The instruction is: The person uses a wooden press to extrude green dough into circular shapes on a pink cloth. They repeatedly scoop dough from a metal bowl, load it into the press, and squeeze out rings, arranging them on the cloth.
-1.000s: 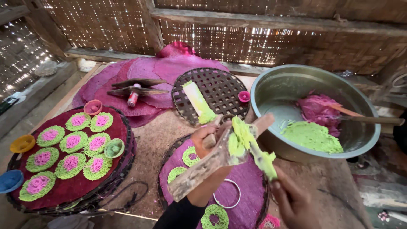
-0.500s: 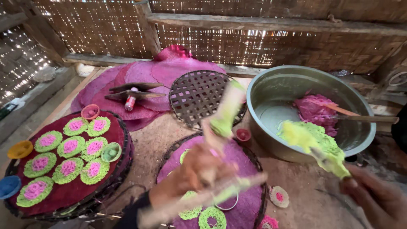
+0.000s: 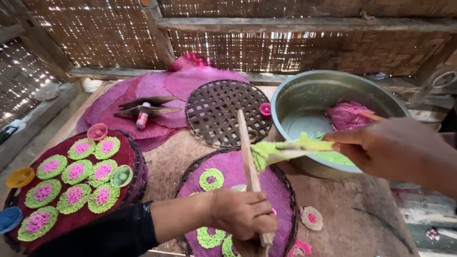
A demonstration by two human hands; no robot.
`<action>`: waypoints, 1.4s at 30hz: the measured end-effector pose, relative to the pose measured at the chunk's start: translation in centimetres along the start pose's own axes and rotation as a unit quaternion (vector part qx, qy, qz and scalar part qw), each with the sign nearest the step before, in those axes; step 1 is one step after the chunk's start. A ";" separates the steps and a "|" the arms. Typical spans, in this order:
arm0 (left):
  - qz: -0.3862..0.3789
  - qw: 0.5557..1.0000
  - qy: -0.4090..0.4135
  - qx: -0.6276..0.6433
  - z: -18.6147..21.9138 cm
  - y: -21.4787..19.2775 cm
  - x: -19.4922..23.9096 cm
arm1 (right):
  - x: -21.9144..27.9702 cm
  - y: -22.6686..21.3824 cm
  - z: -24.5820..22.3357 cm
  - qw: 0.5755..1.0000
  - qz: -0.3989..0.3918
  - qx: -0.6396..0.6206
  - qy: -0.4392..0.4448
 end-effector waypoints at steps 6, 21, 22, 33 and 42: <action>0.057 0.996 -0.065 0.000 -0.2 -1.5 0.5 | 0.0 2.6 -0.8 0.994 0.020 -0.097 -0.050; 0.481 0.611 -0.435 0.455 -6.2 -7.9 4.9 | 3.0 4.8 1.5 0.918 0.236 -0.118 -0.297; 0.488 0.589 -0.435 0.475 -6.4 -7.6 5.0 | 3.3 4.9 1.7 0.913 0.245 -0.121 -0.303; 0.569 0.326 -0.408 0.635 -7.6 0.2 5.9 | 6.4 7.1 4.2 0.861 0.353 -0.095 -0.353; 0.587 0.207 -0.378 0.685 -6.9 6.9 8.3 | 6.4 12.8 10.0 0.914 0.256 -0.028 -0.313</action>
Point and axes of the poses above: each hand's wrist, its own x-axis away from the middle knuckle, its own y-axis out of the palm, z = x × y, the point moved 5 cm from there along -x, towards the middle knuckle, and after that the axes turned 15 degrees about z, right-handed, at the moved point
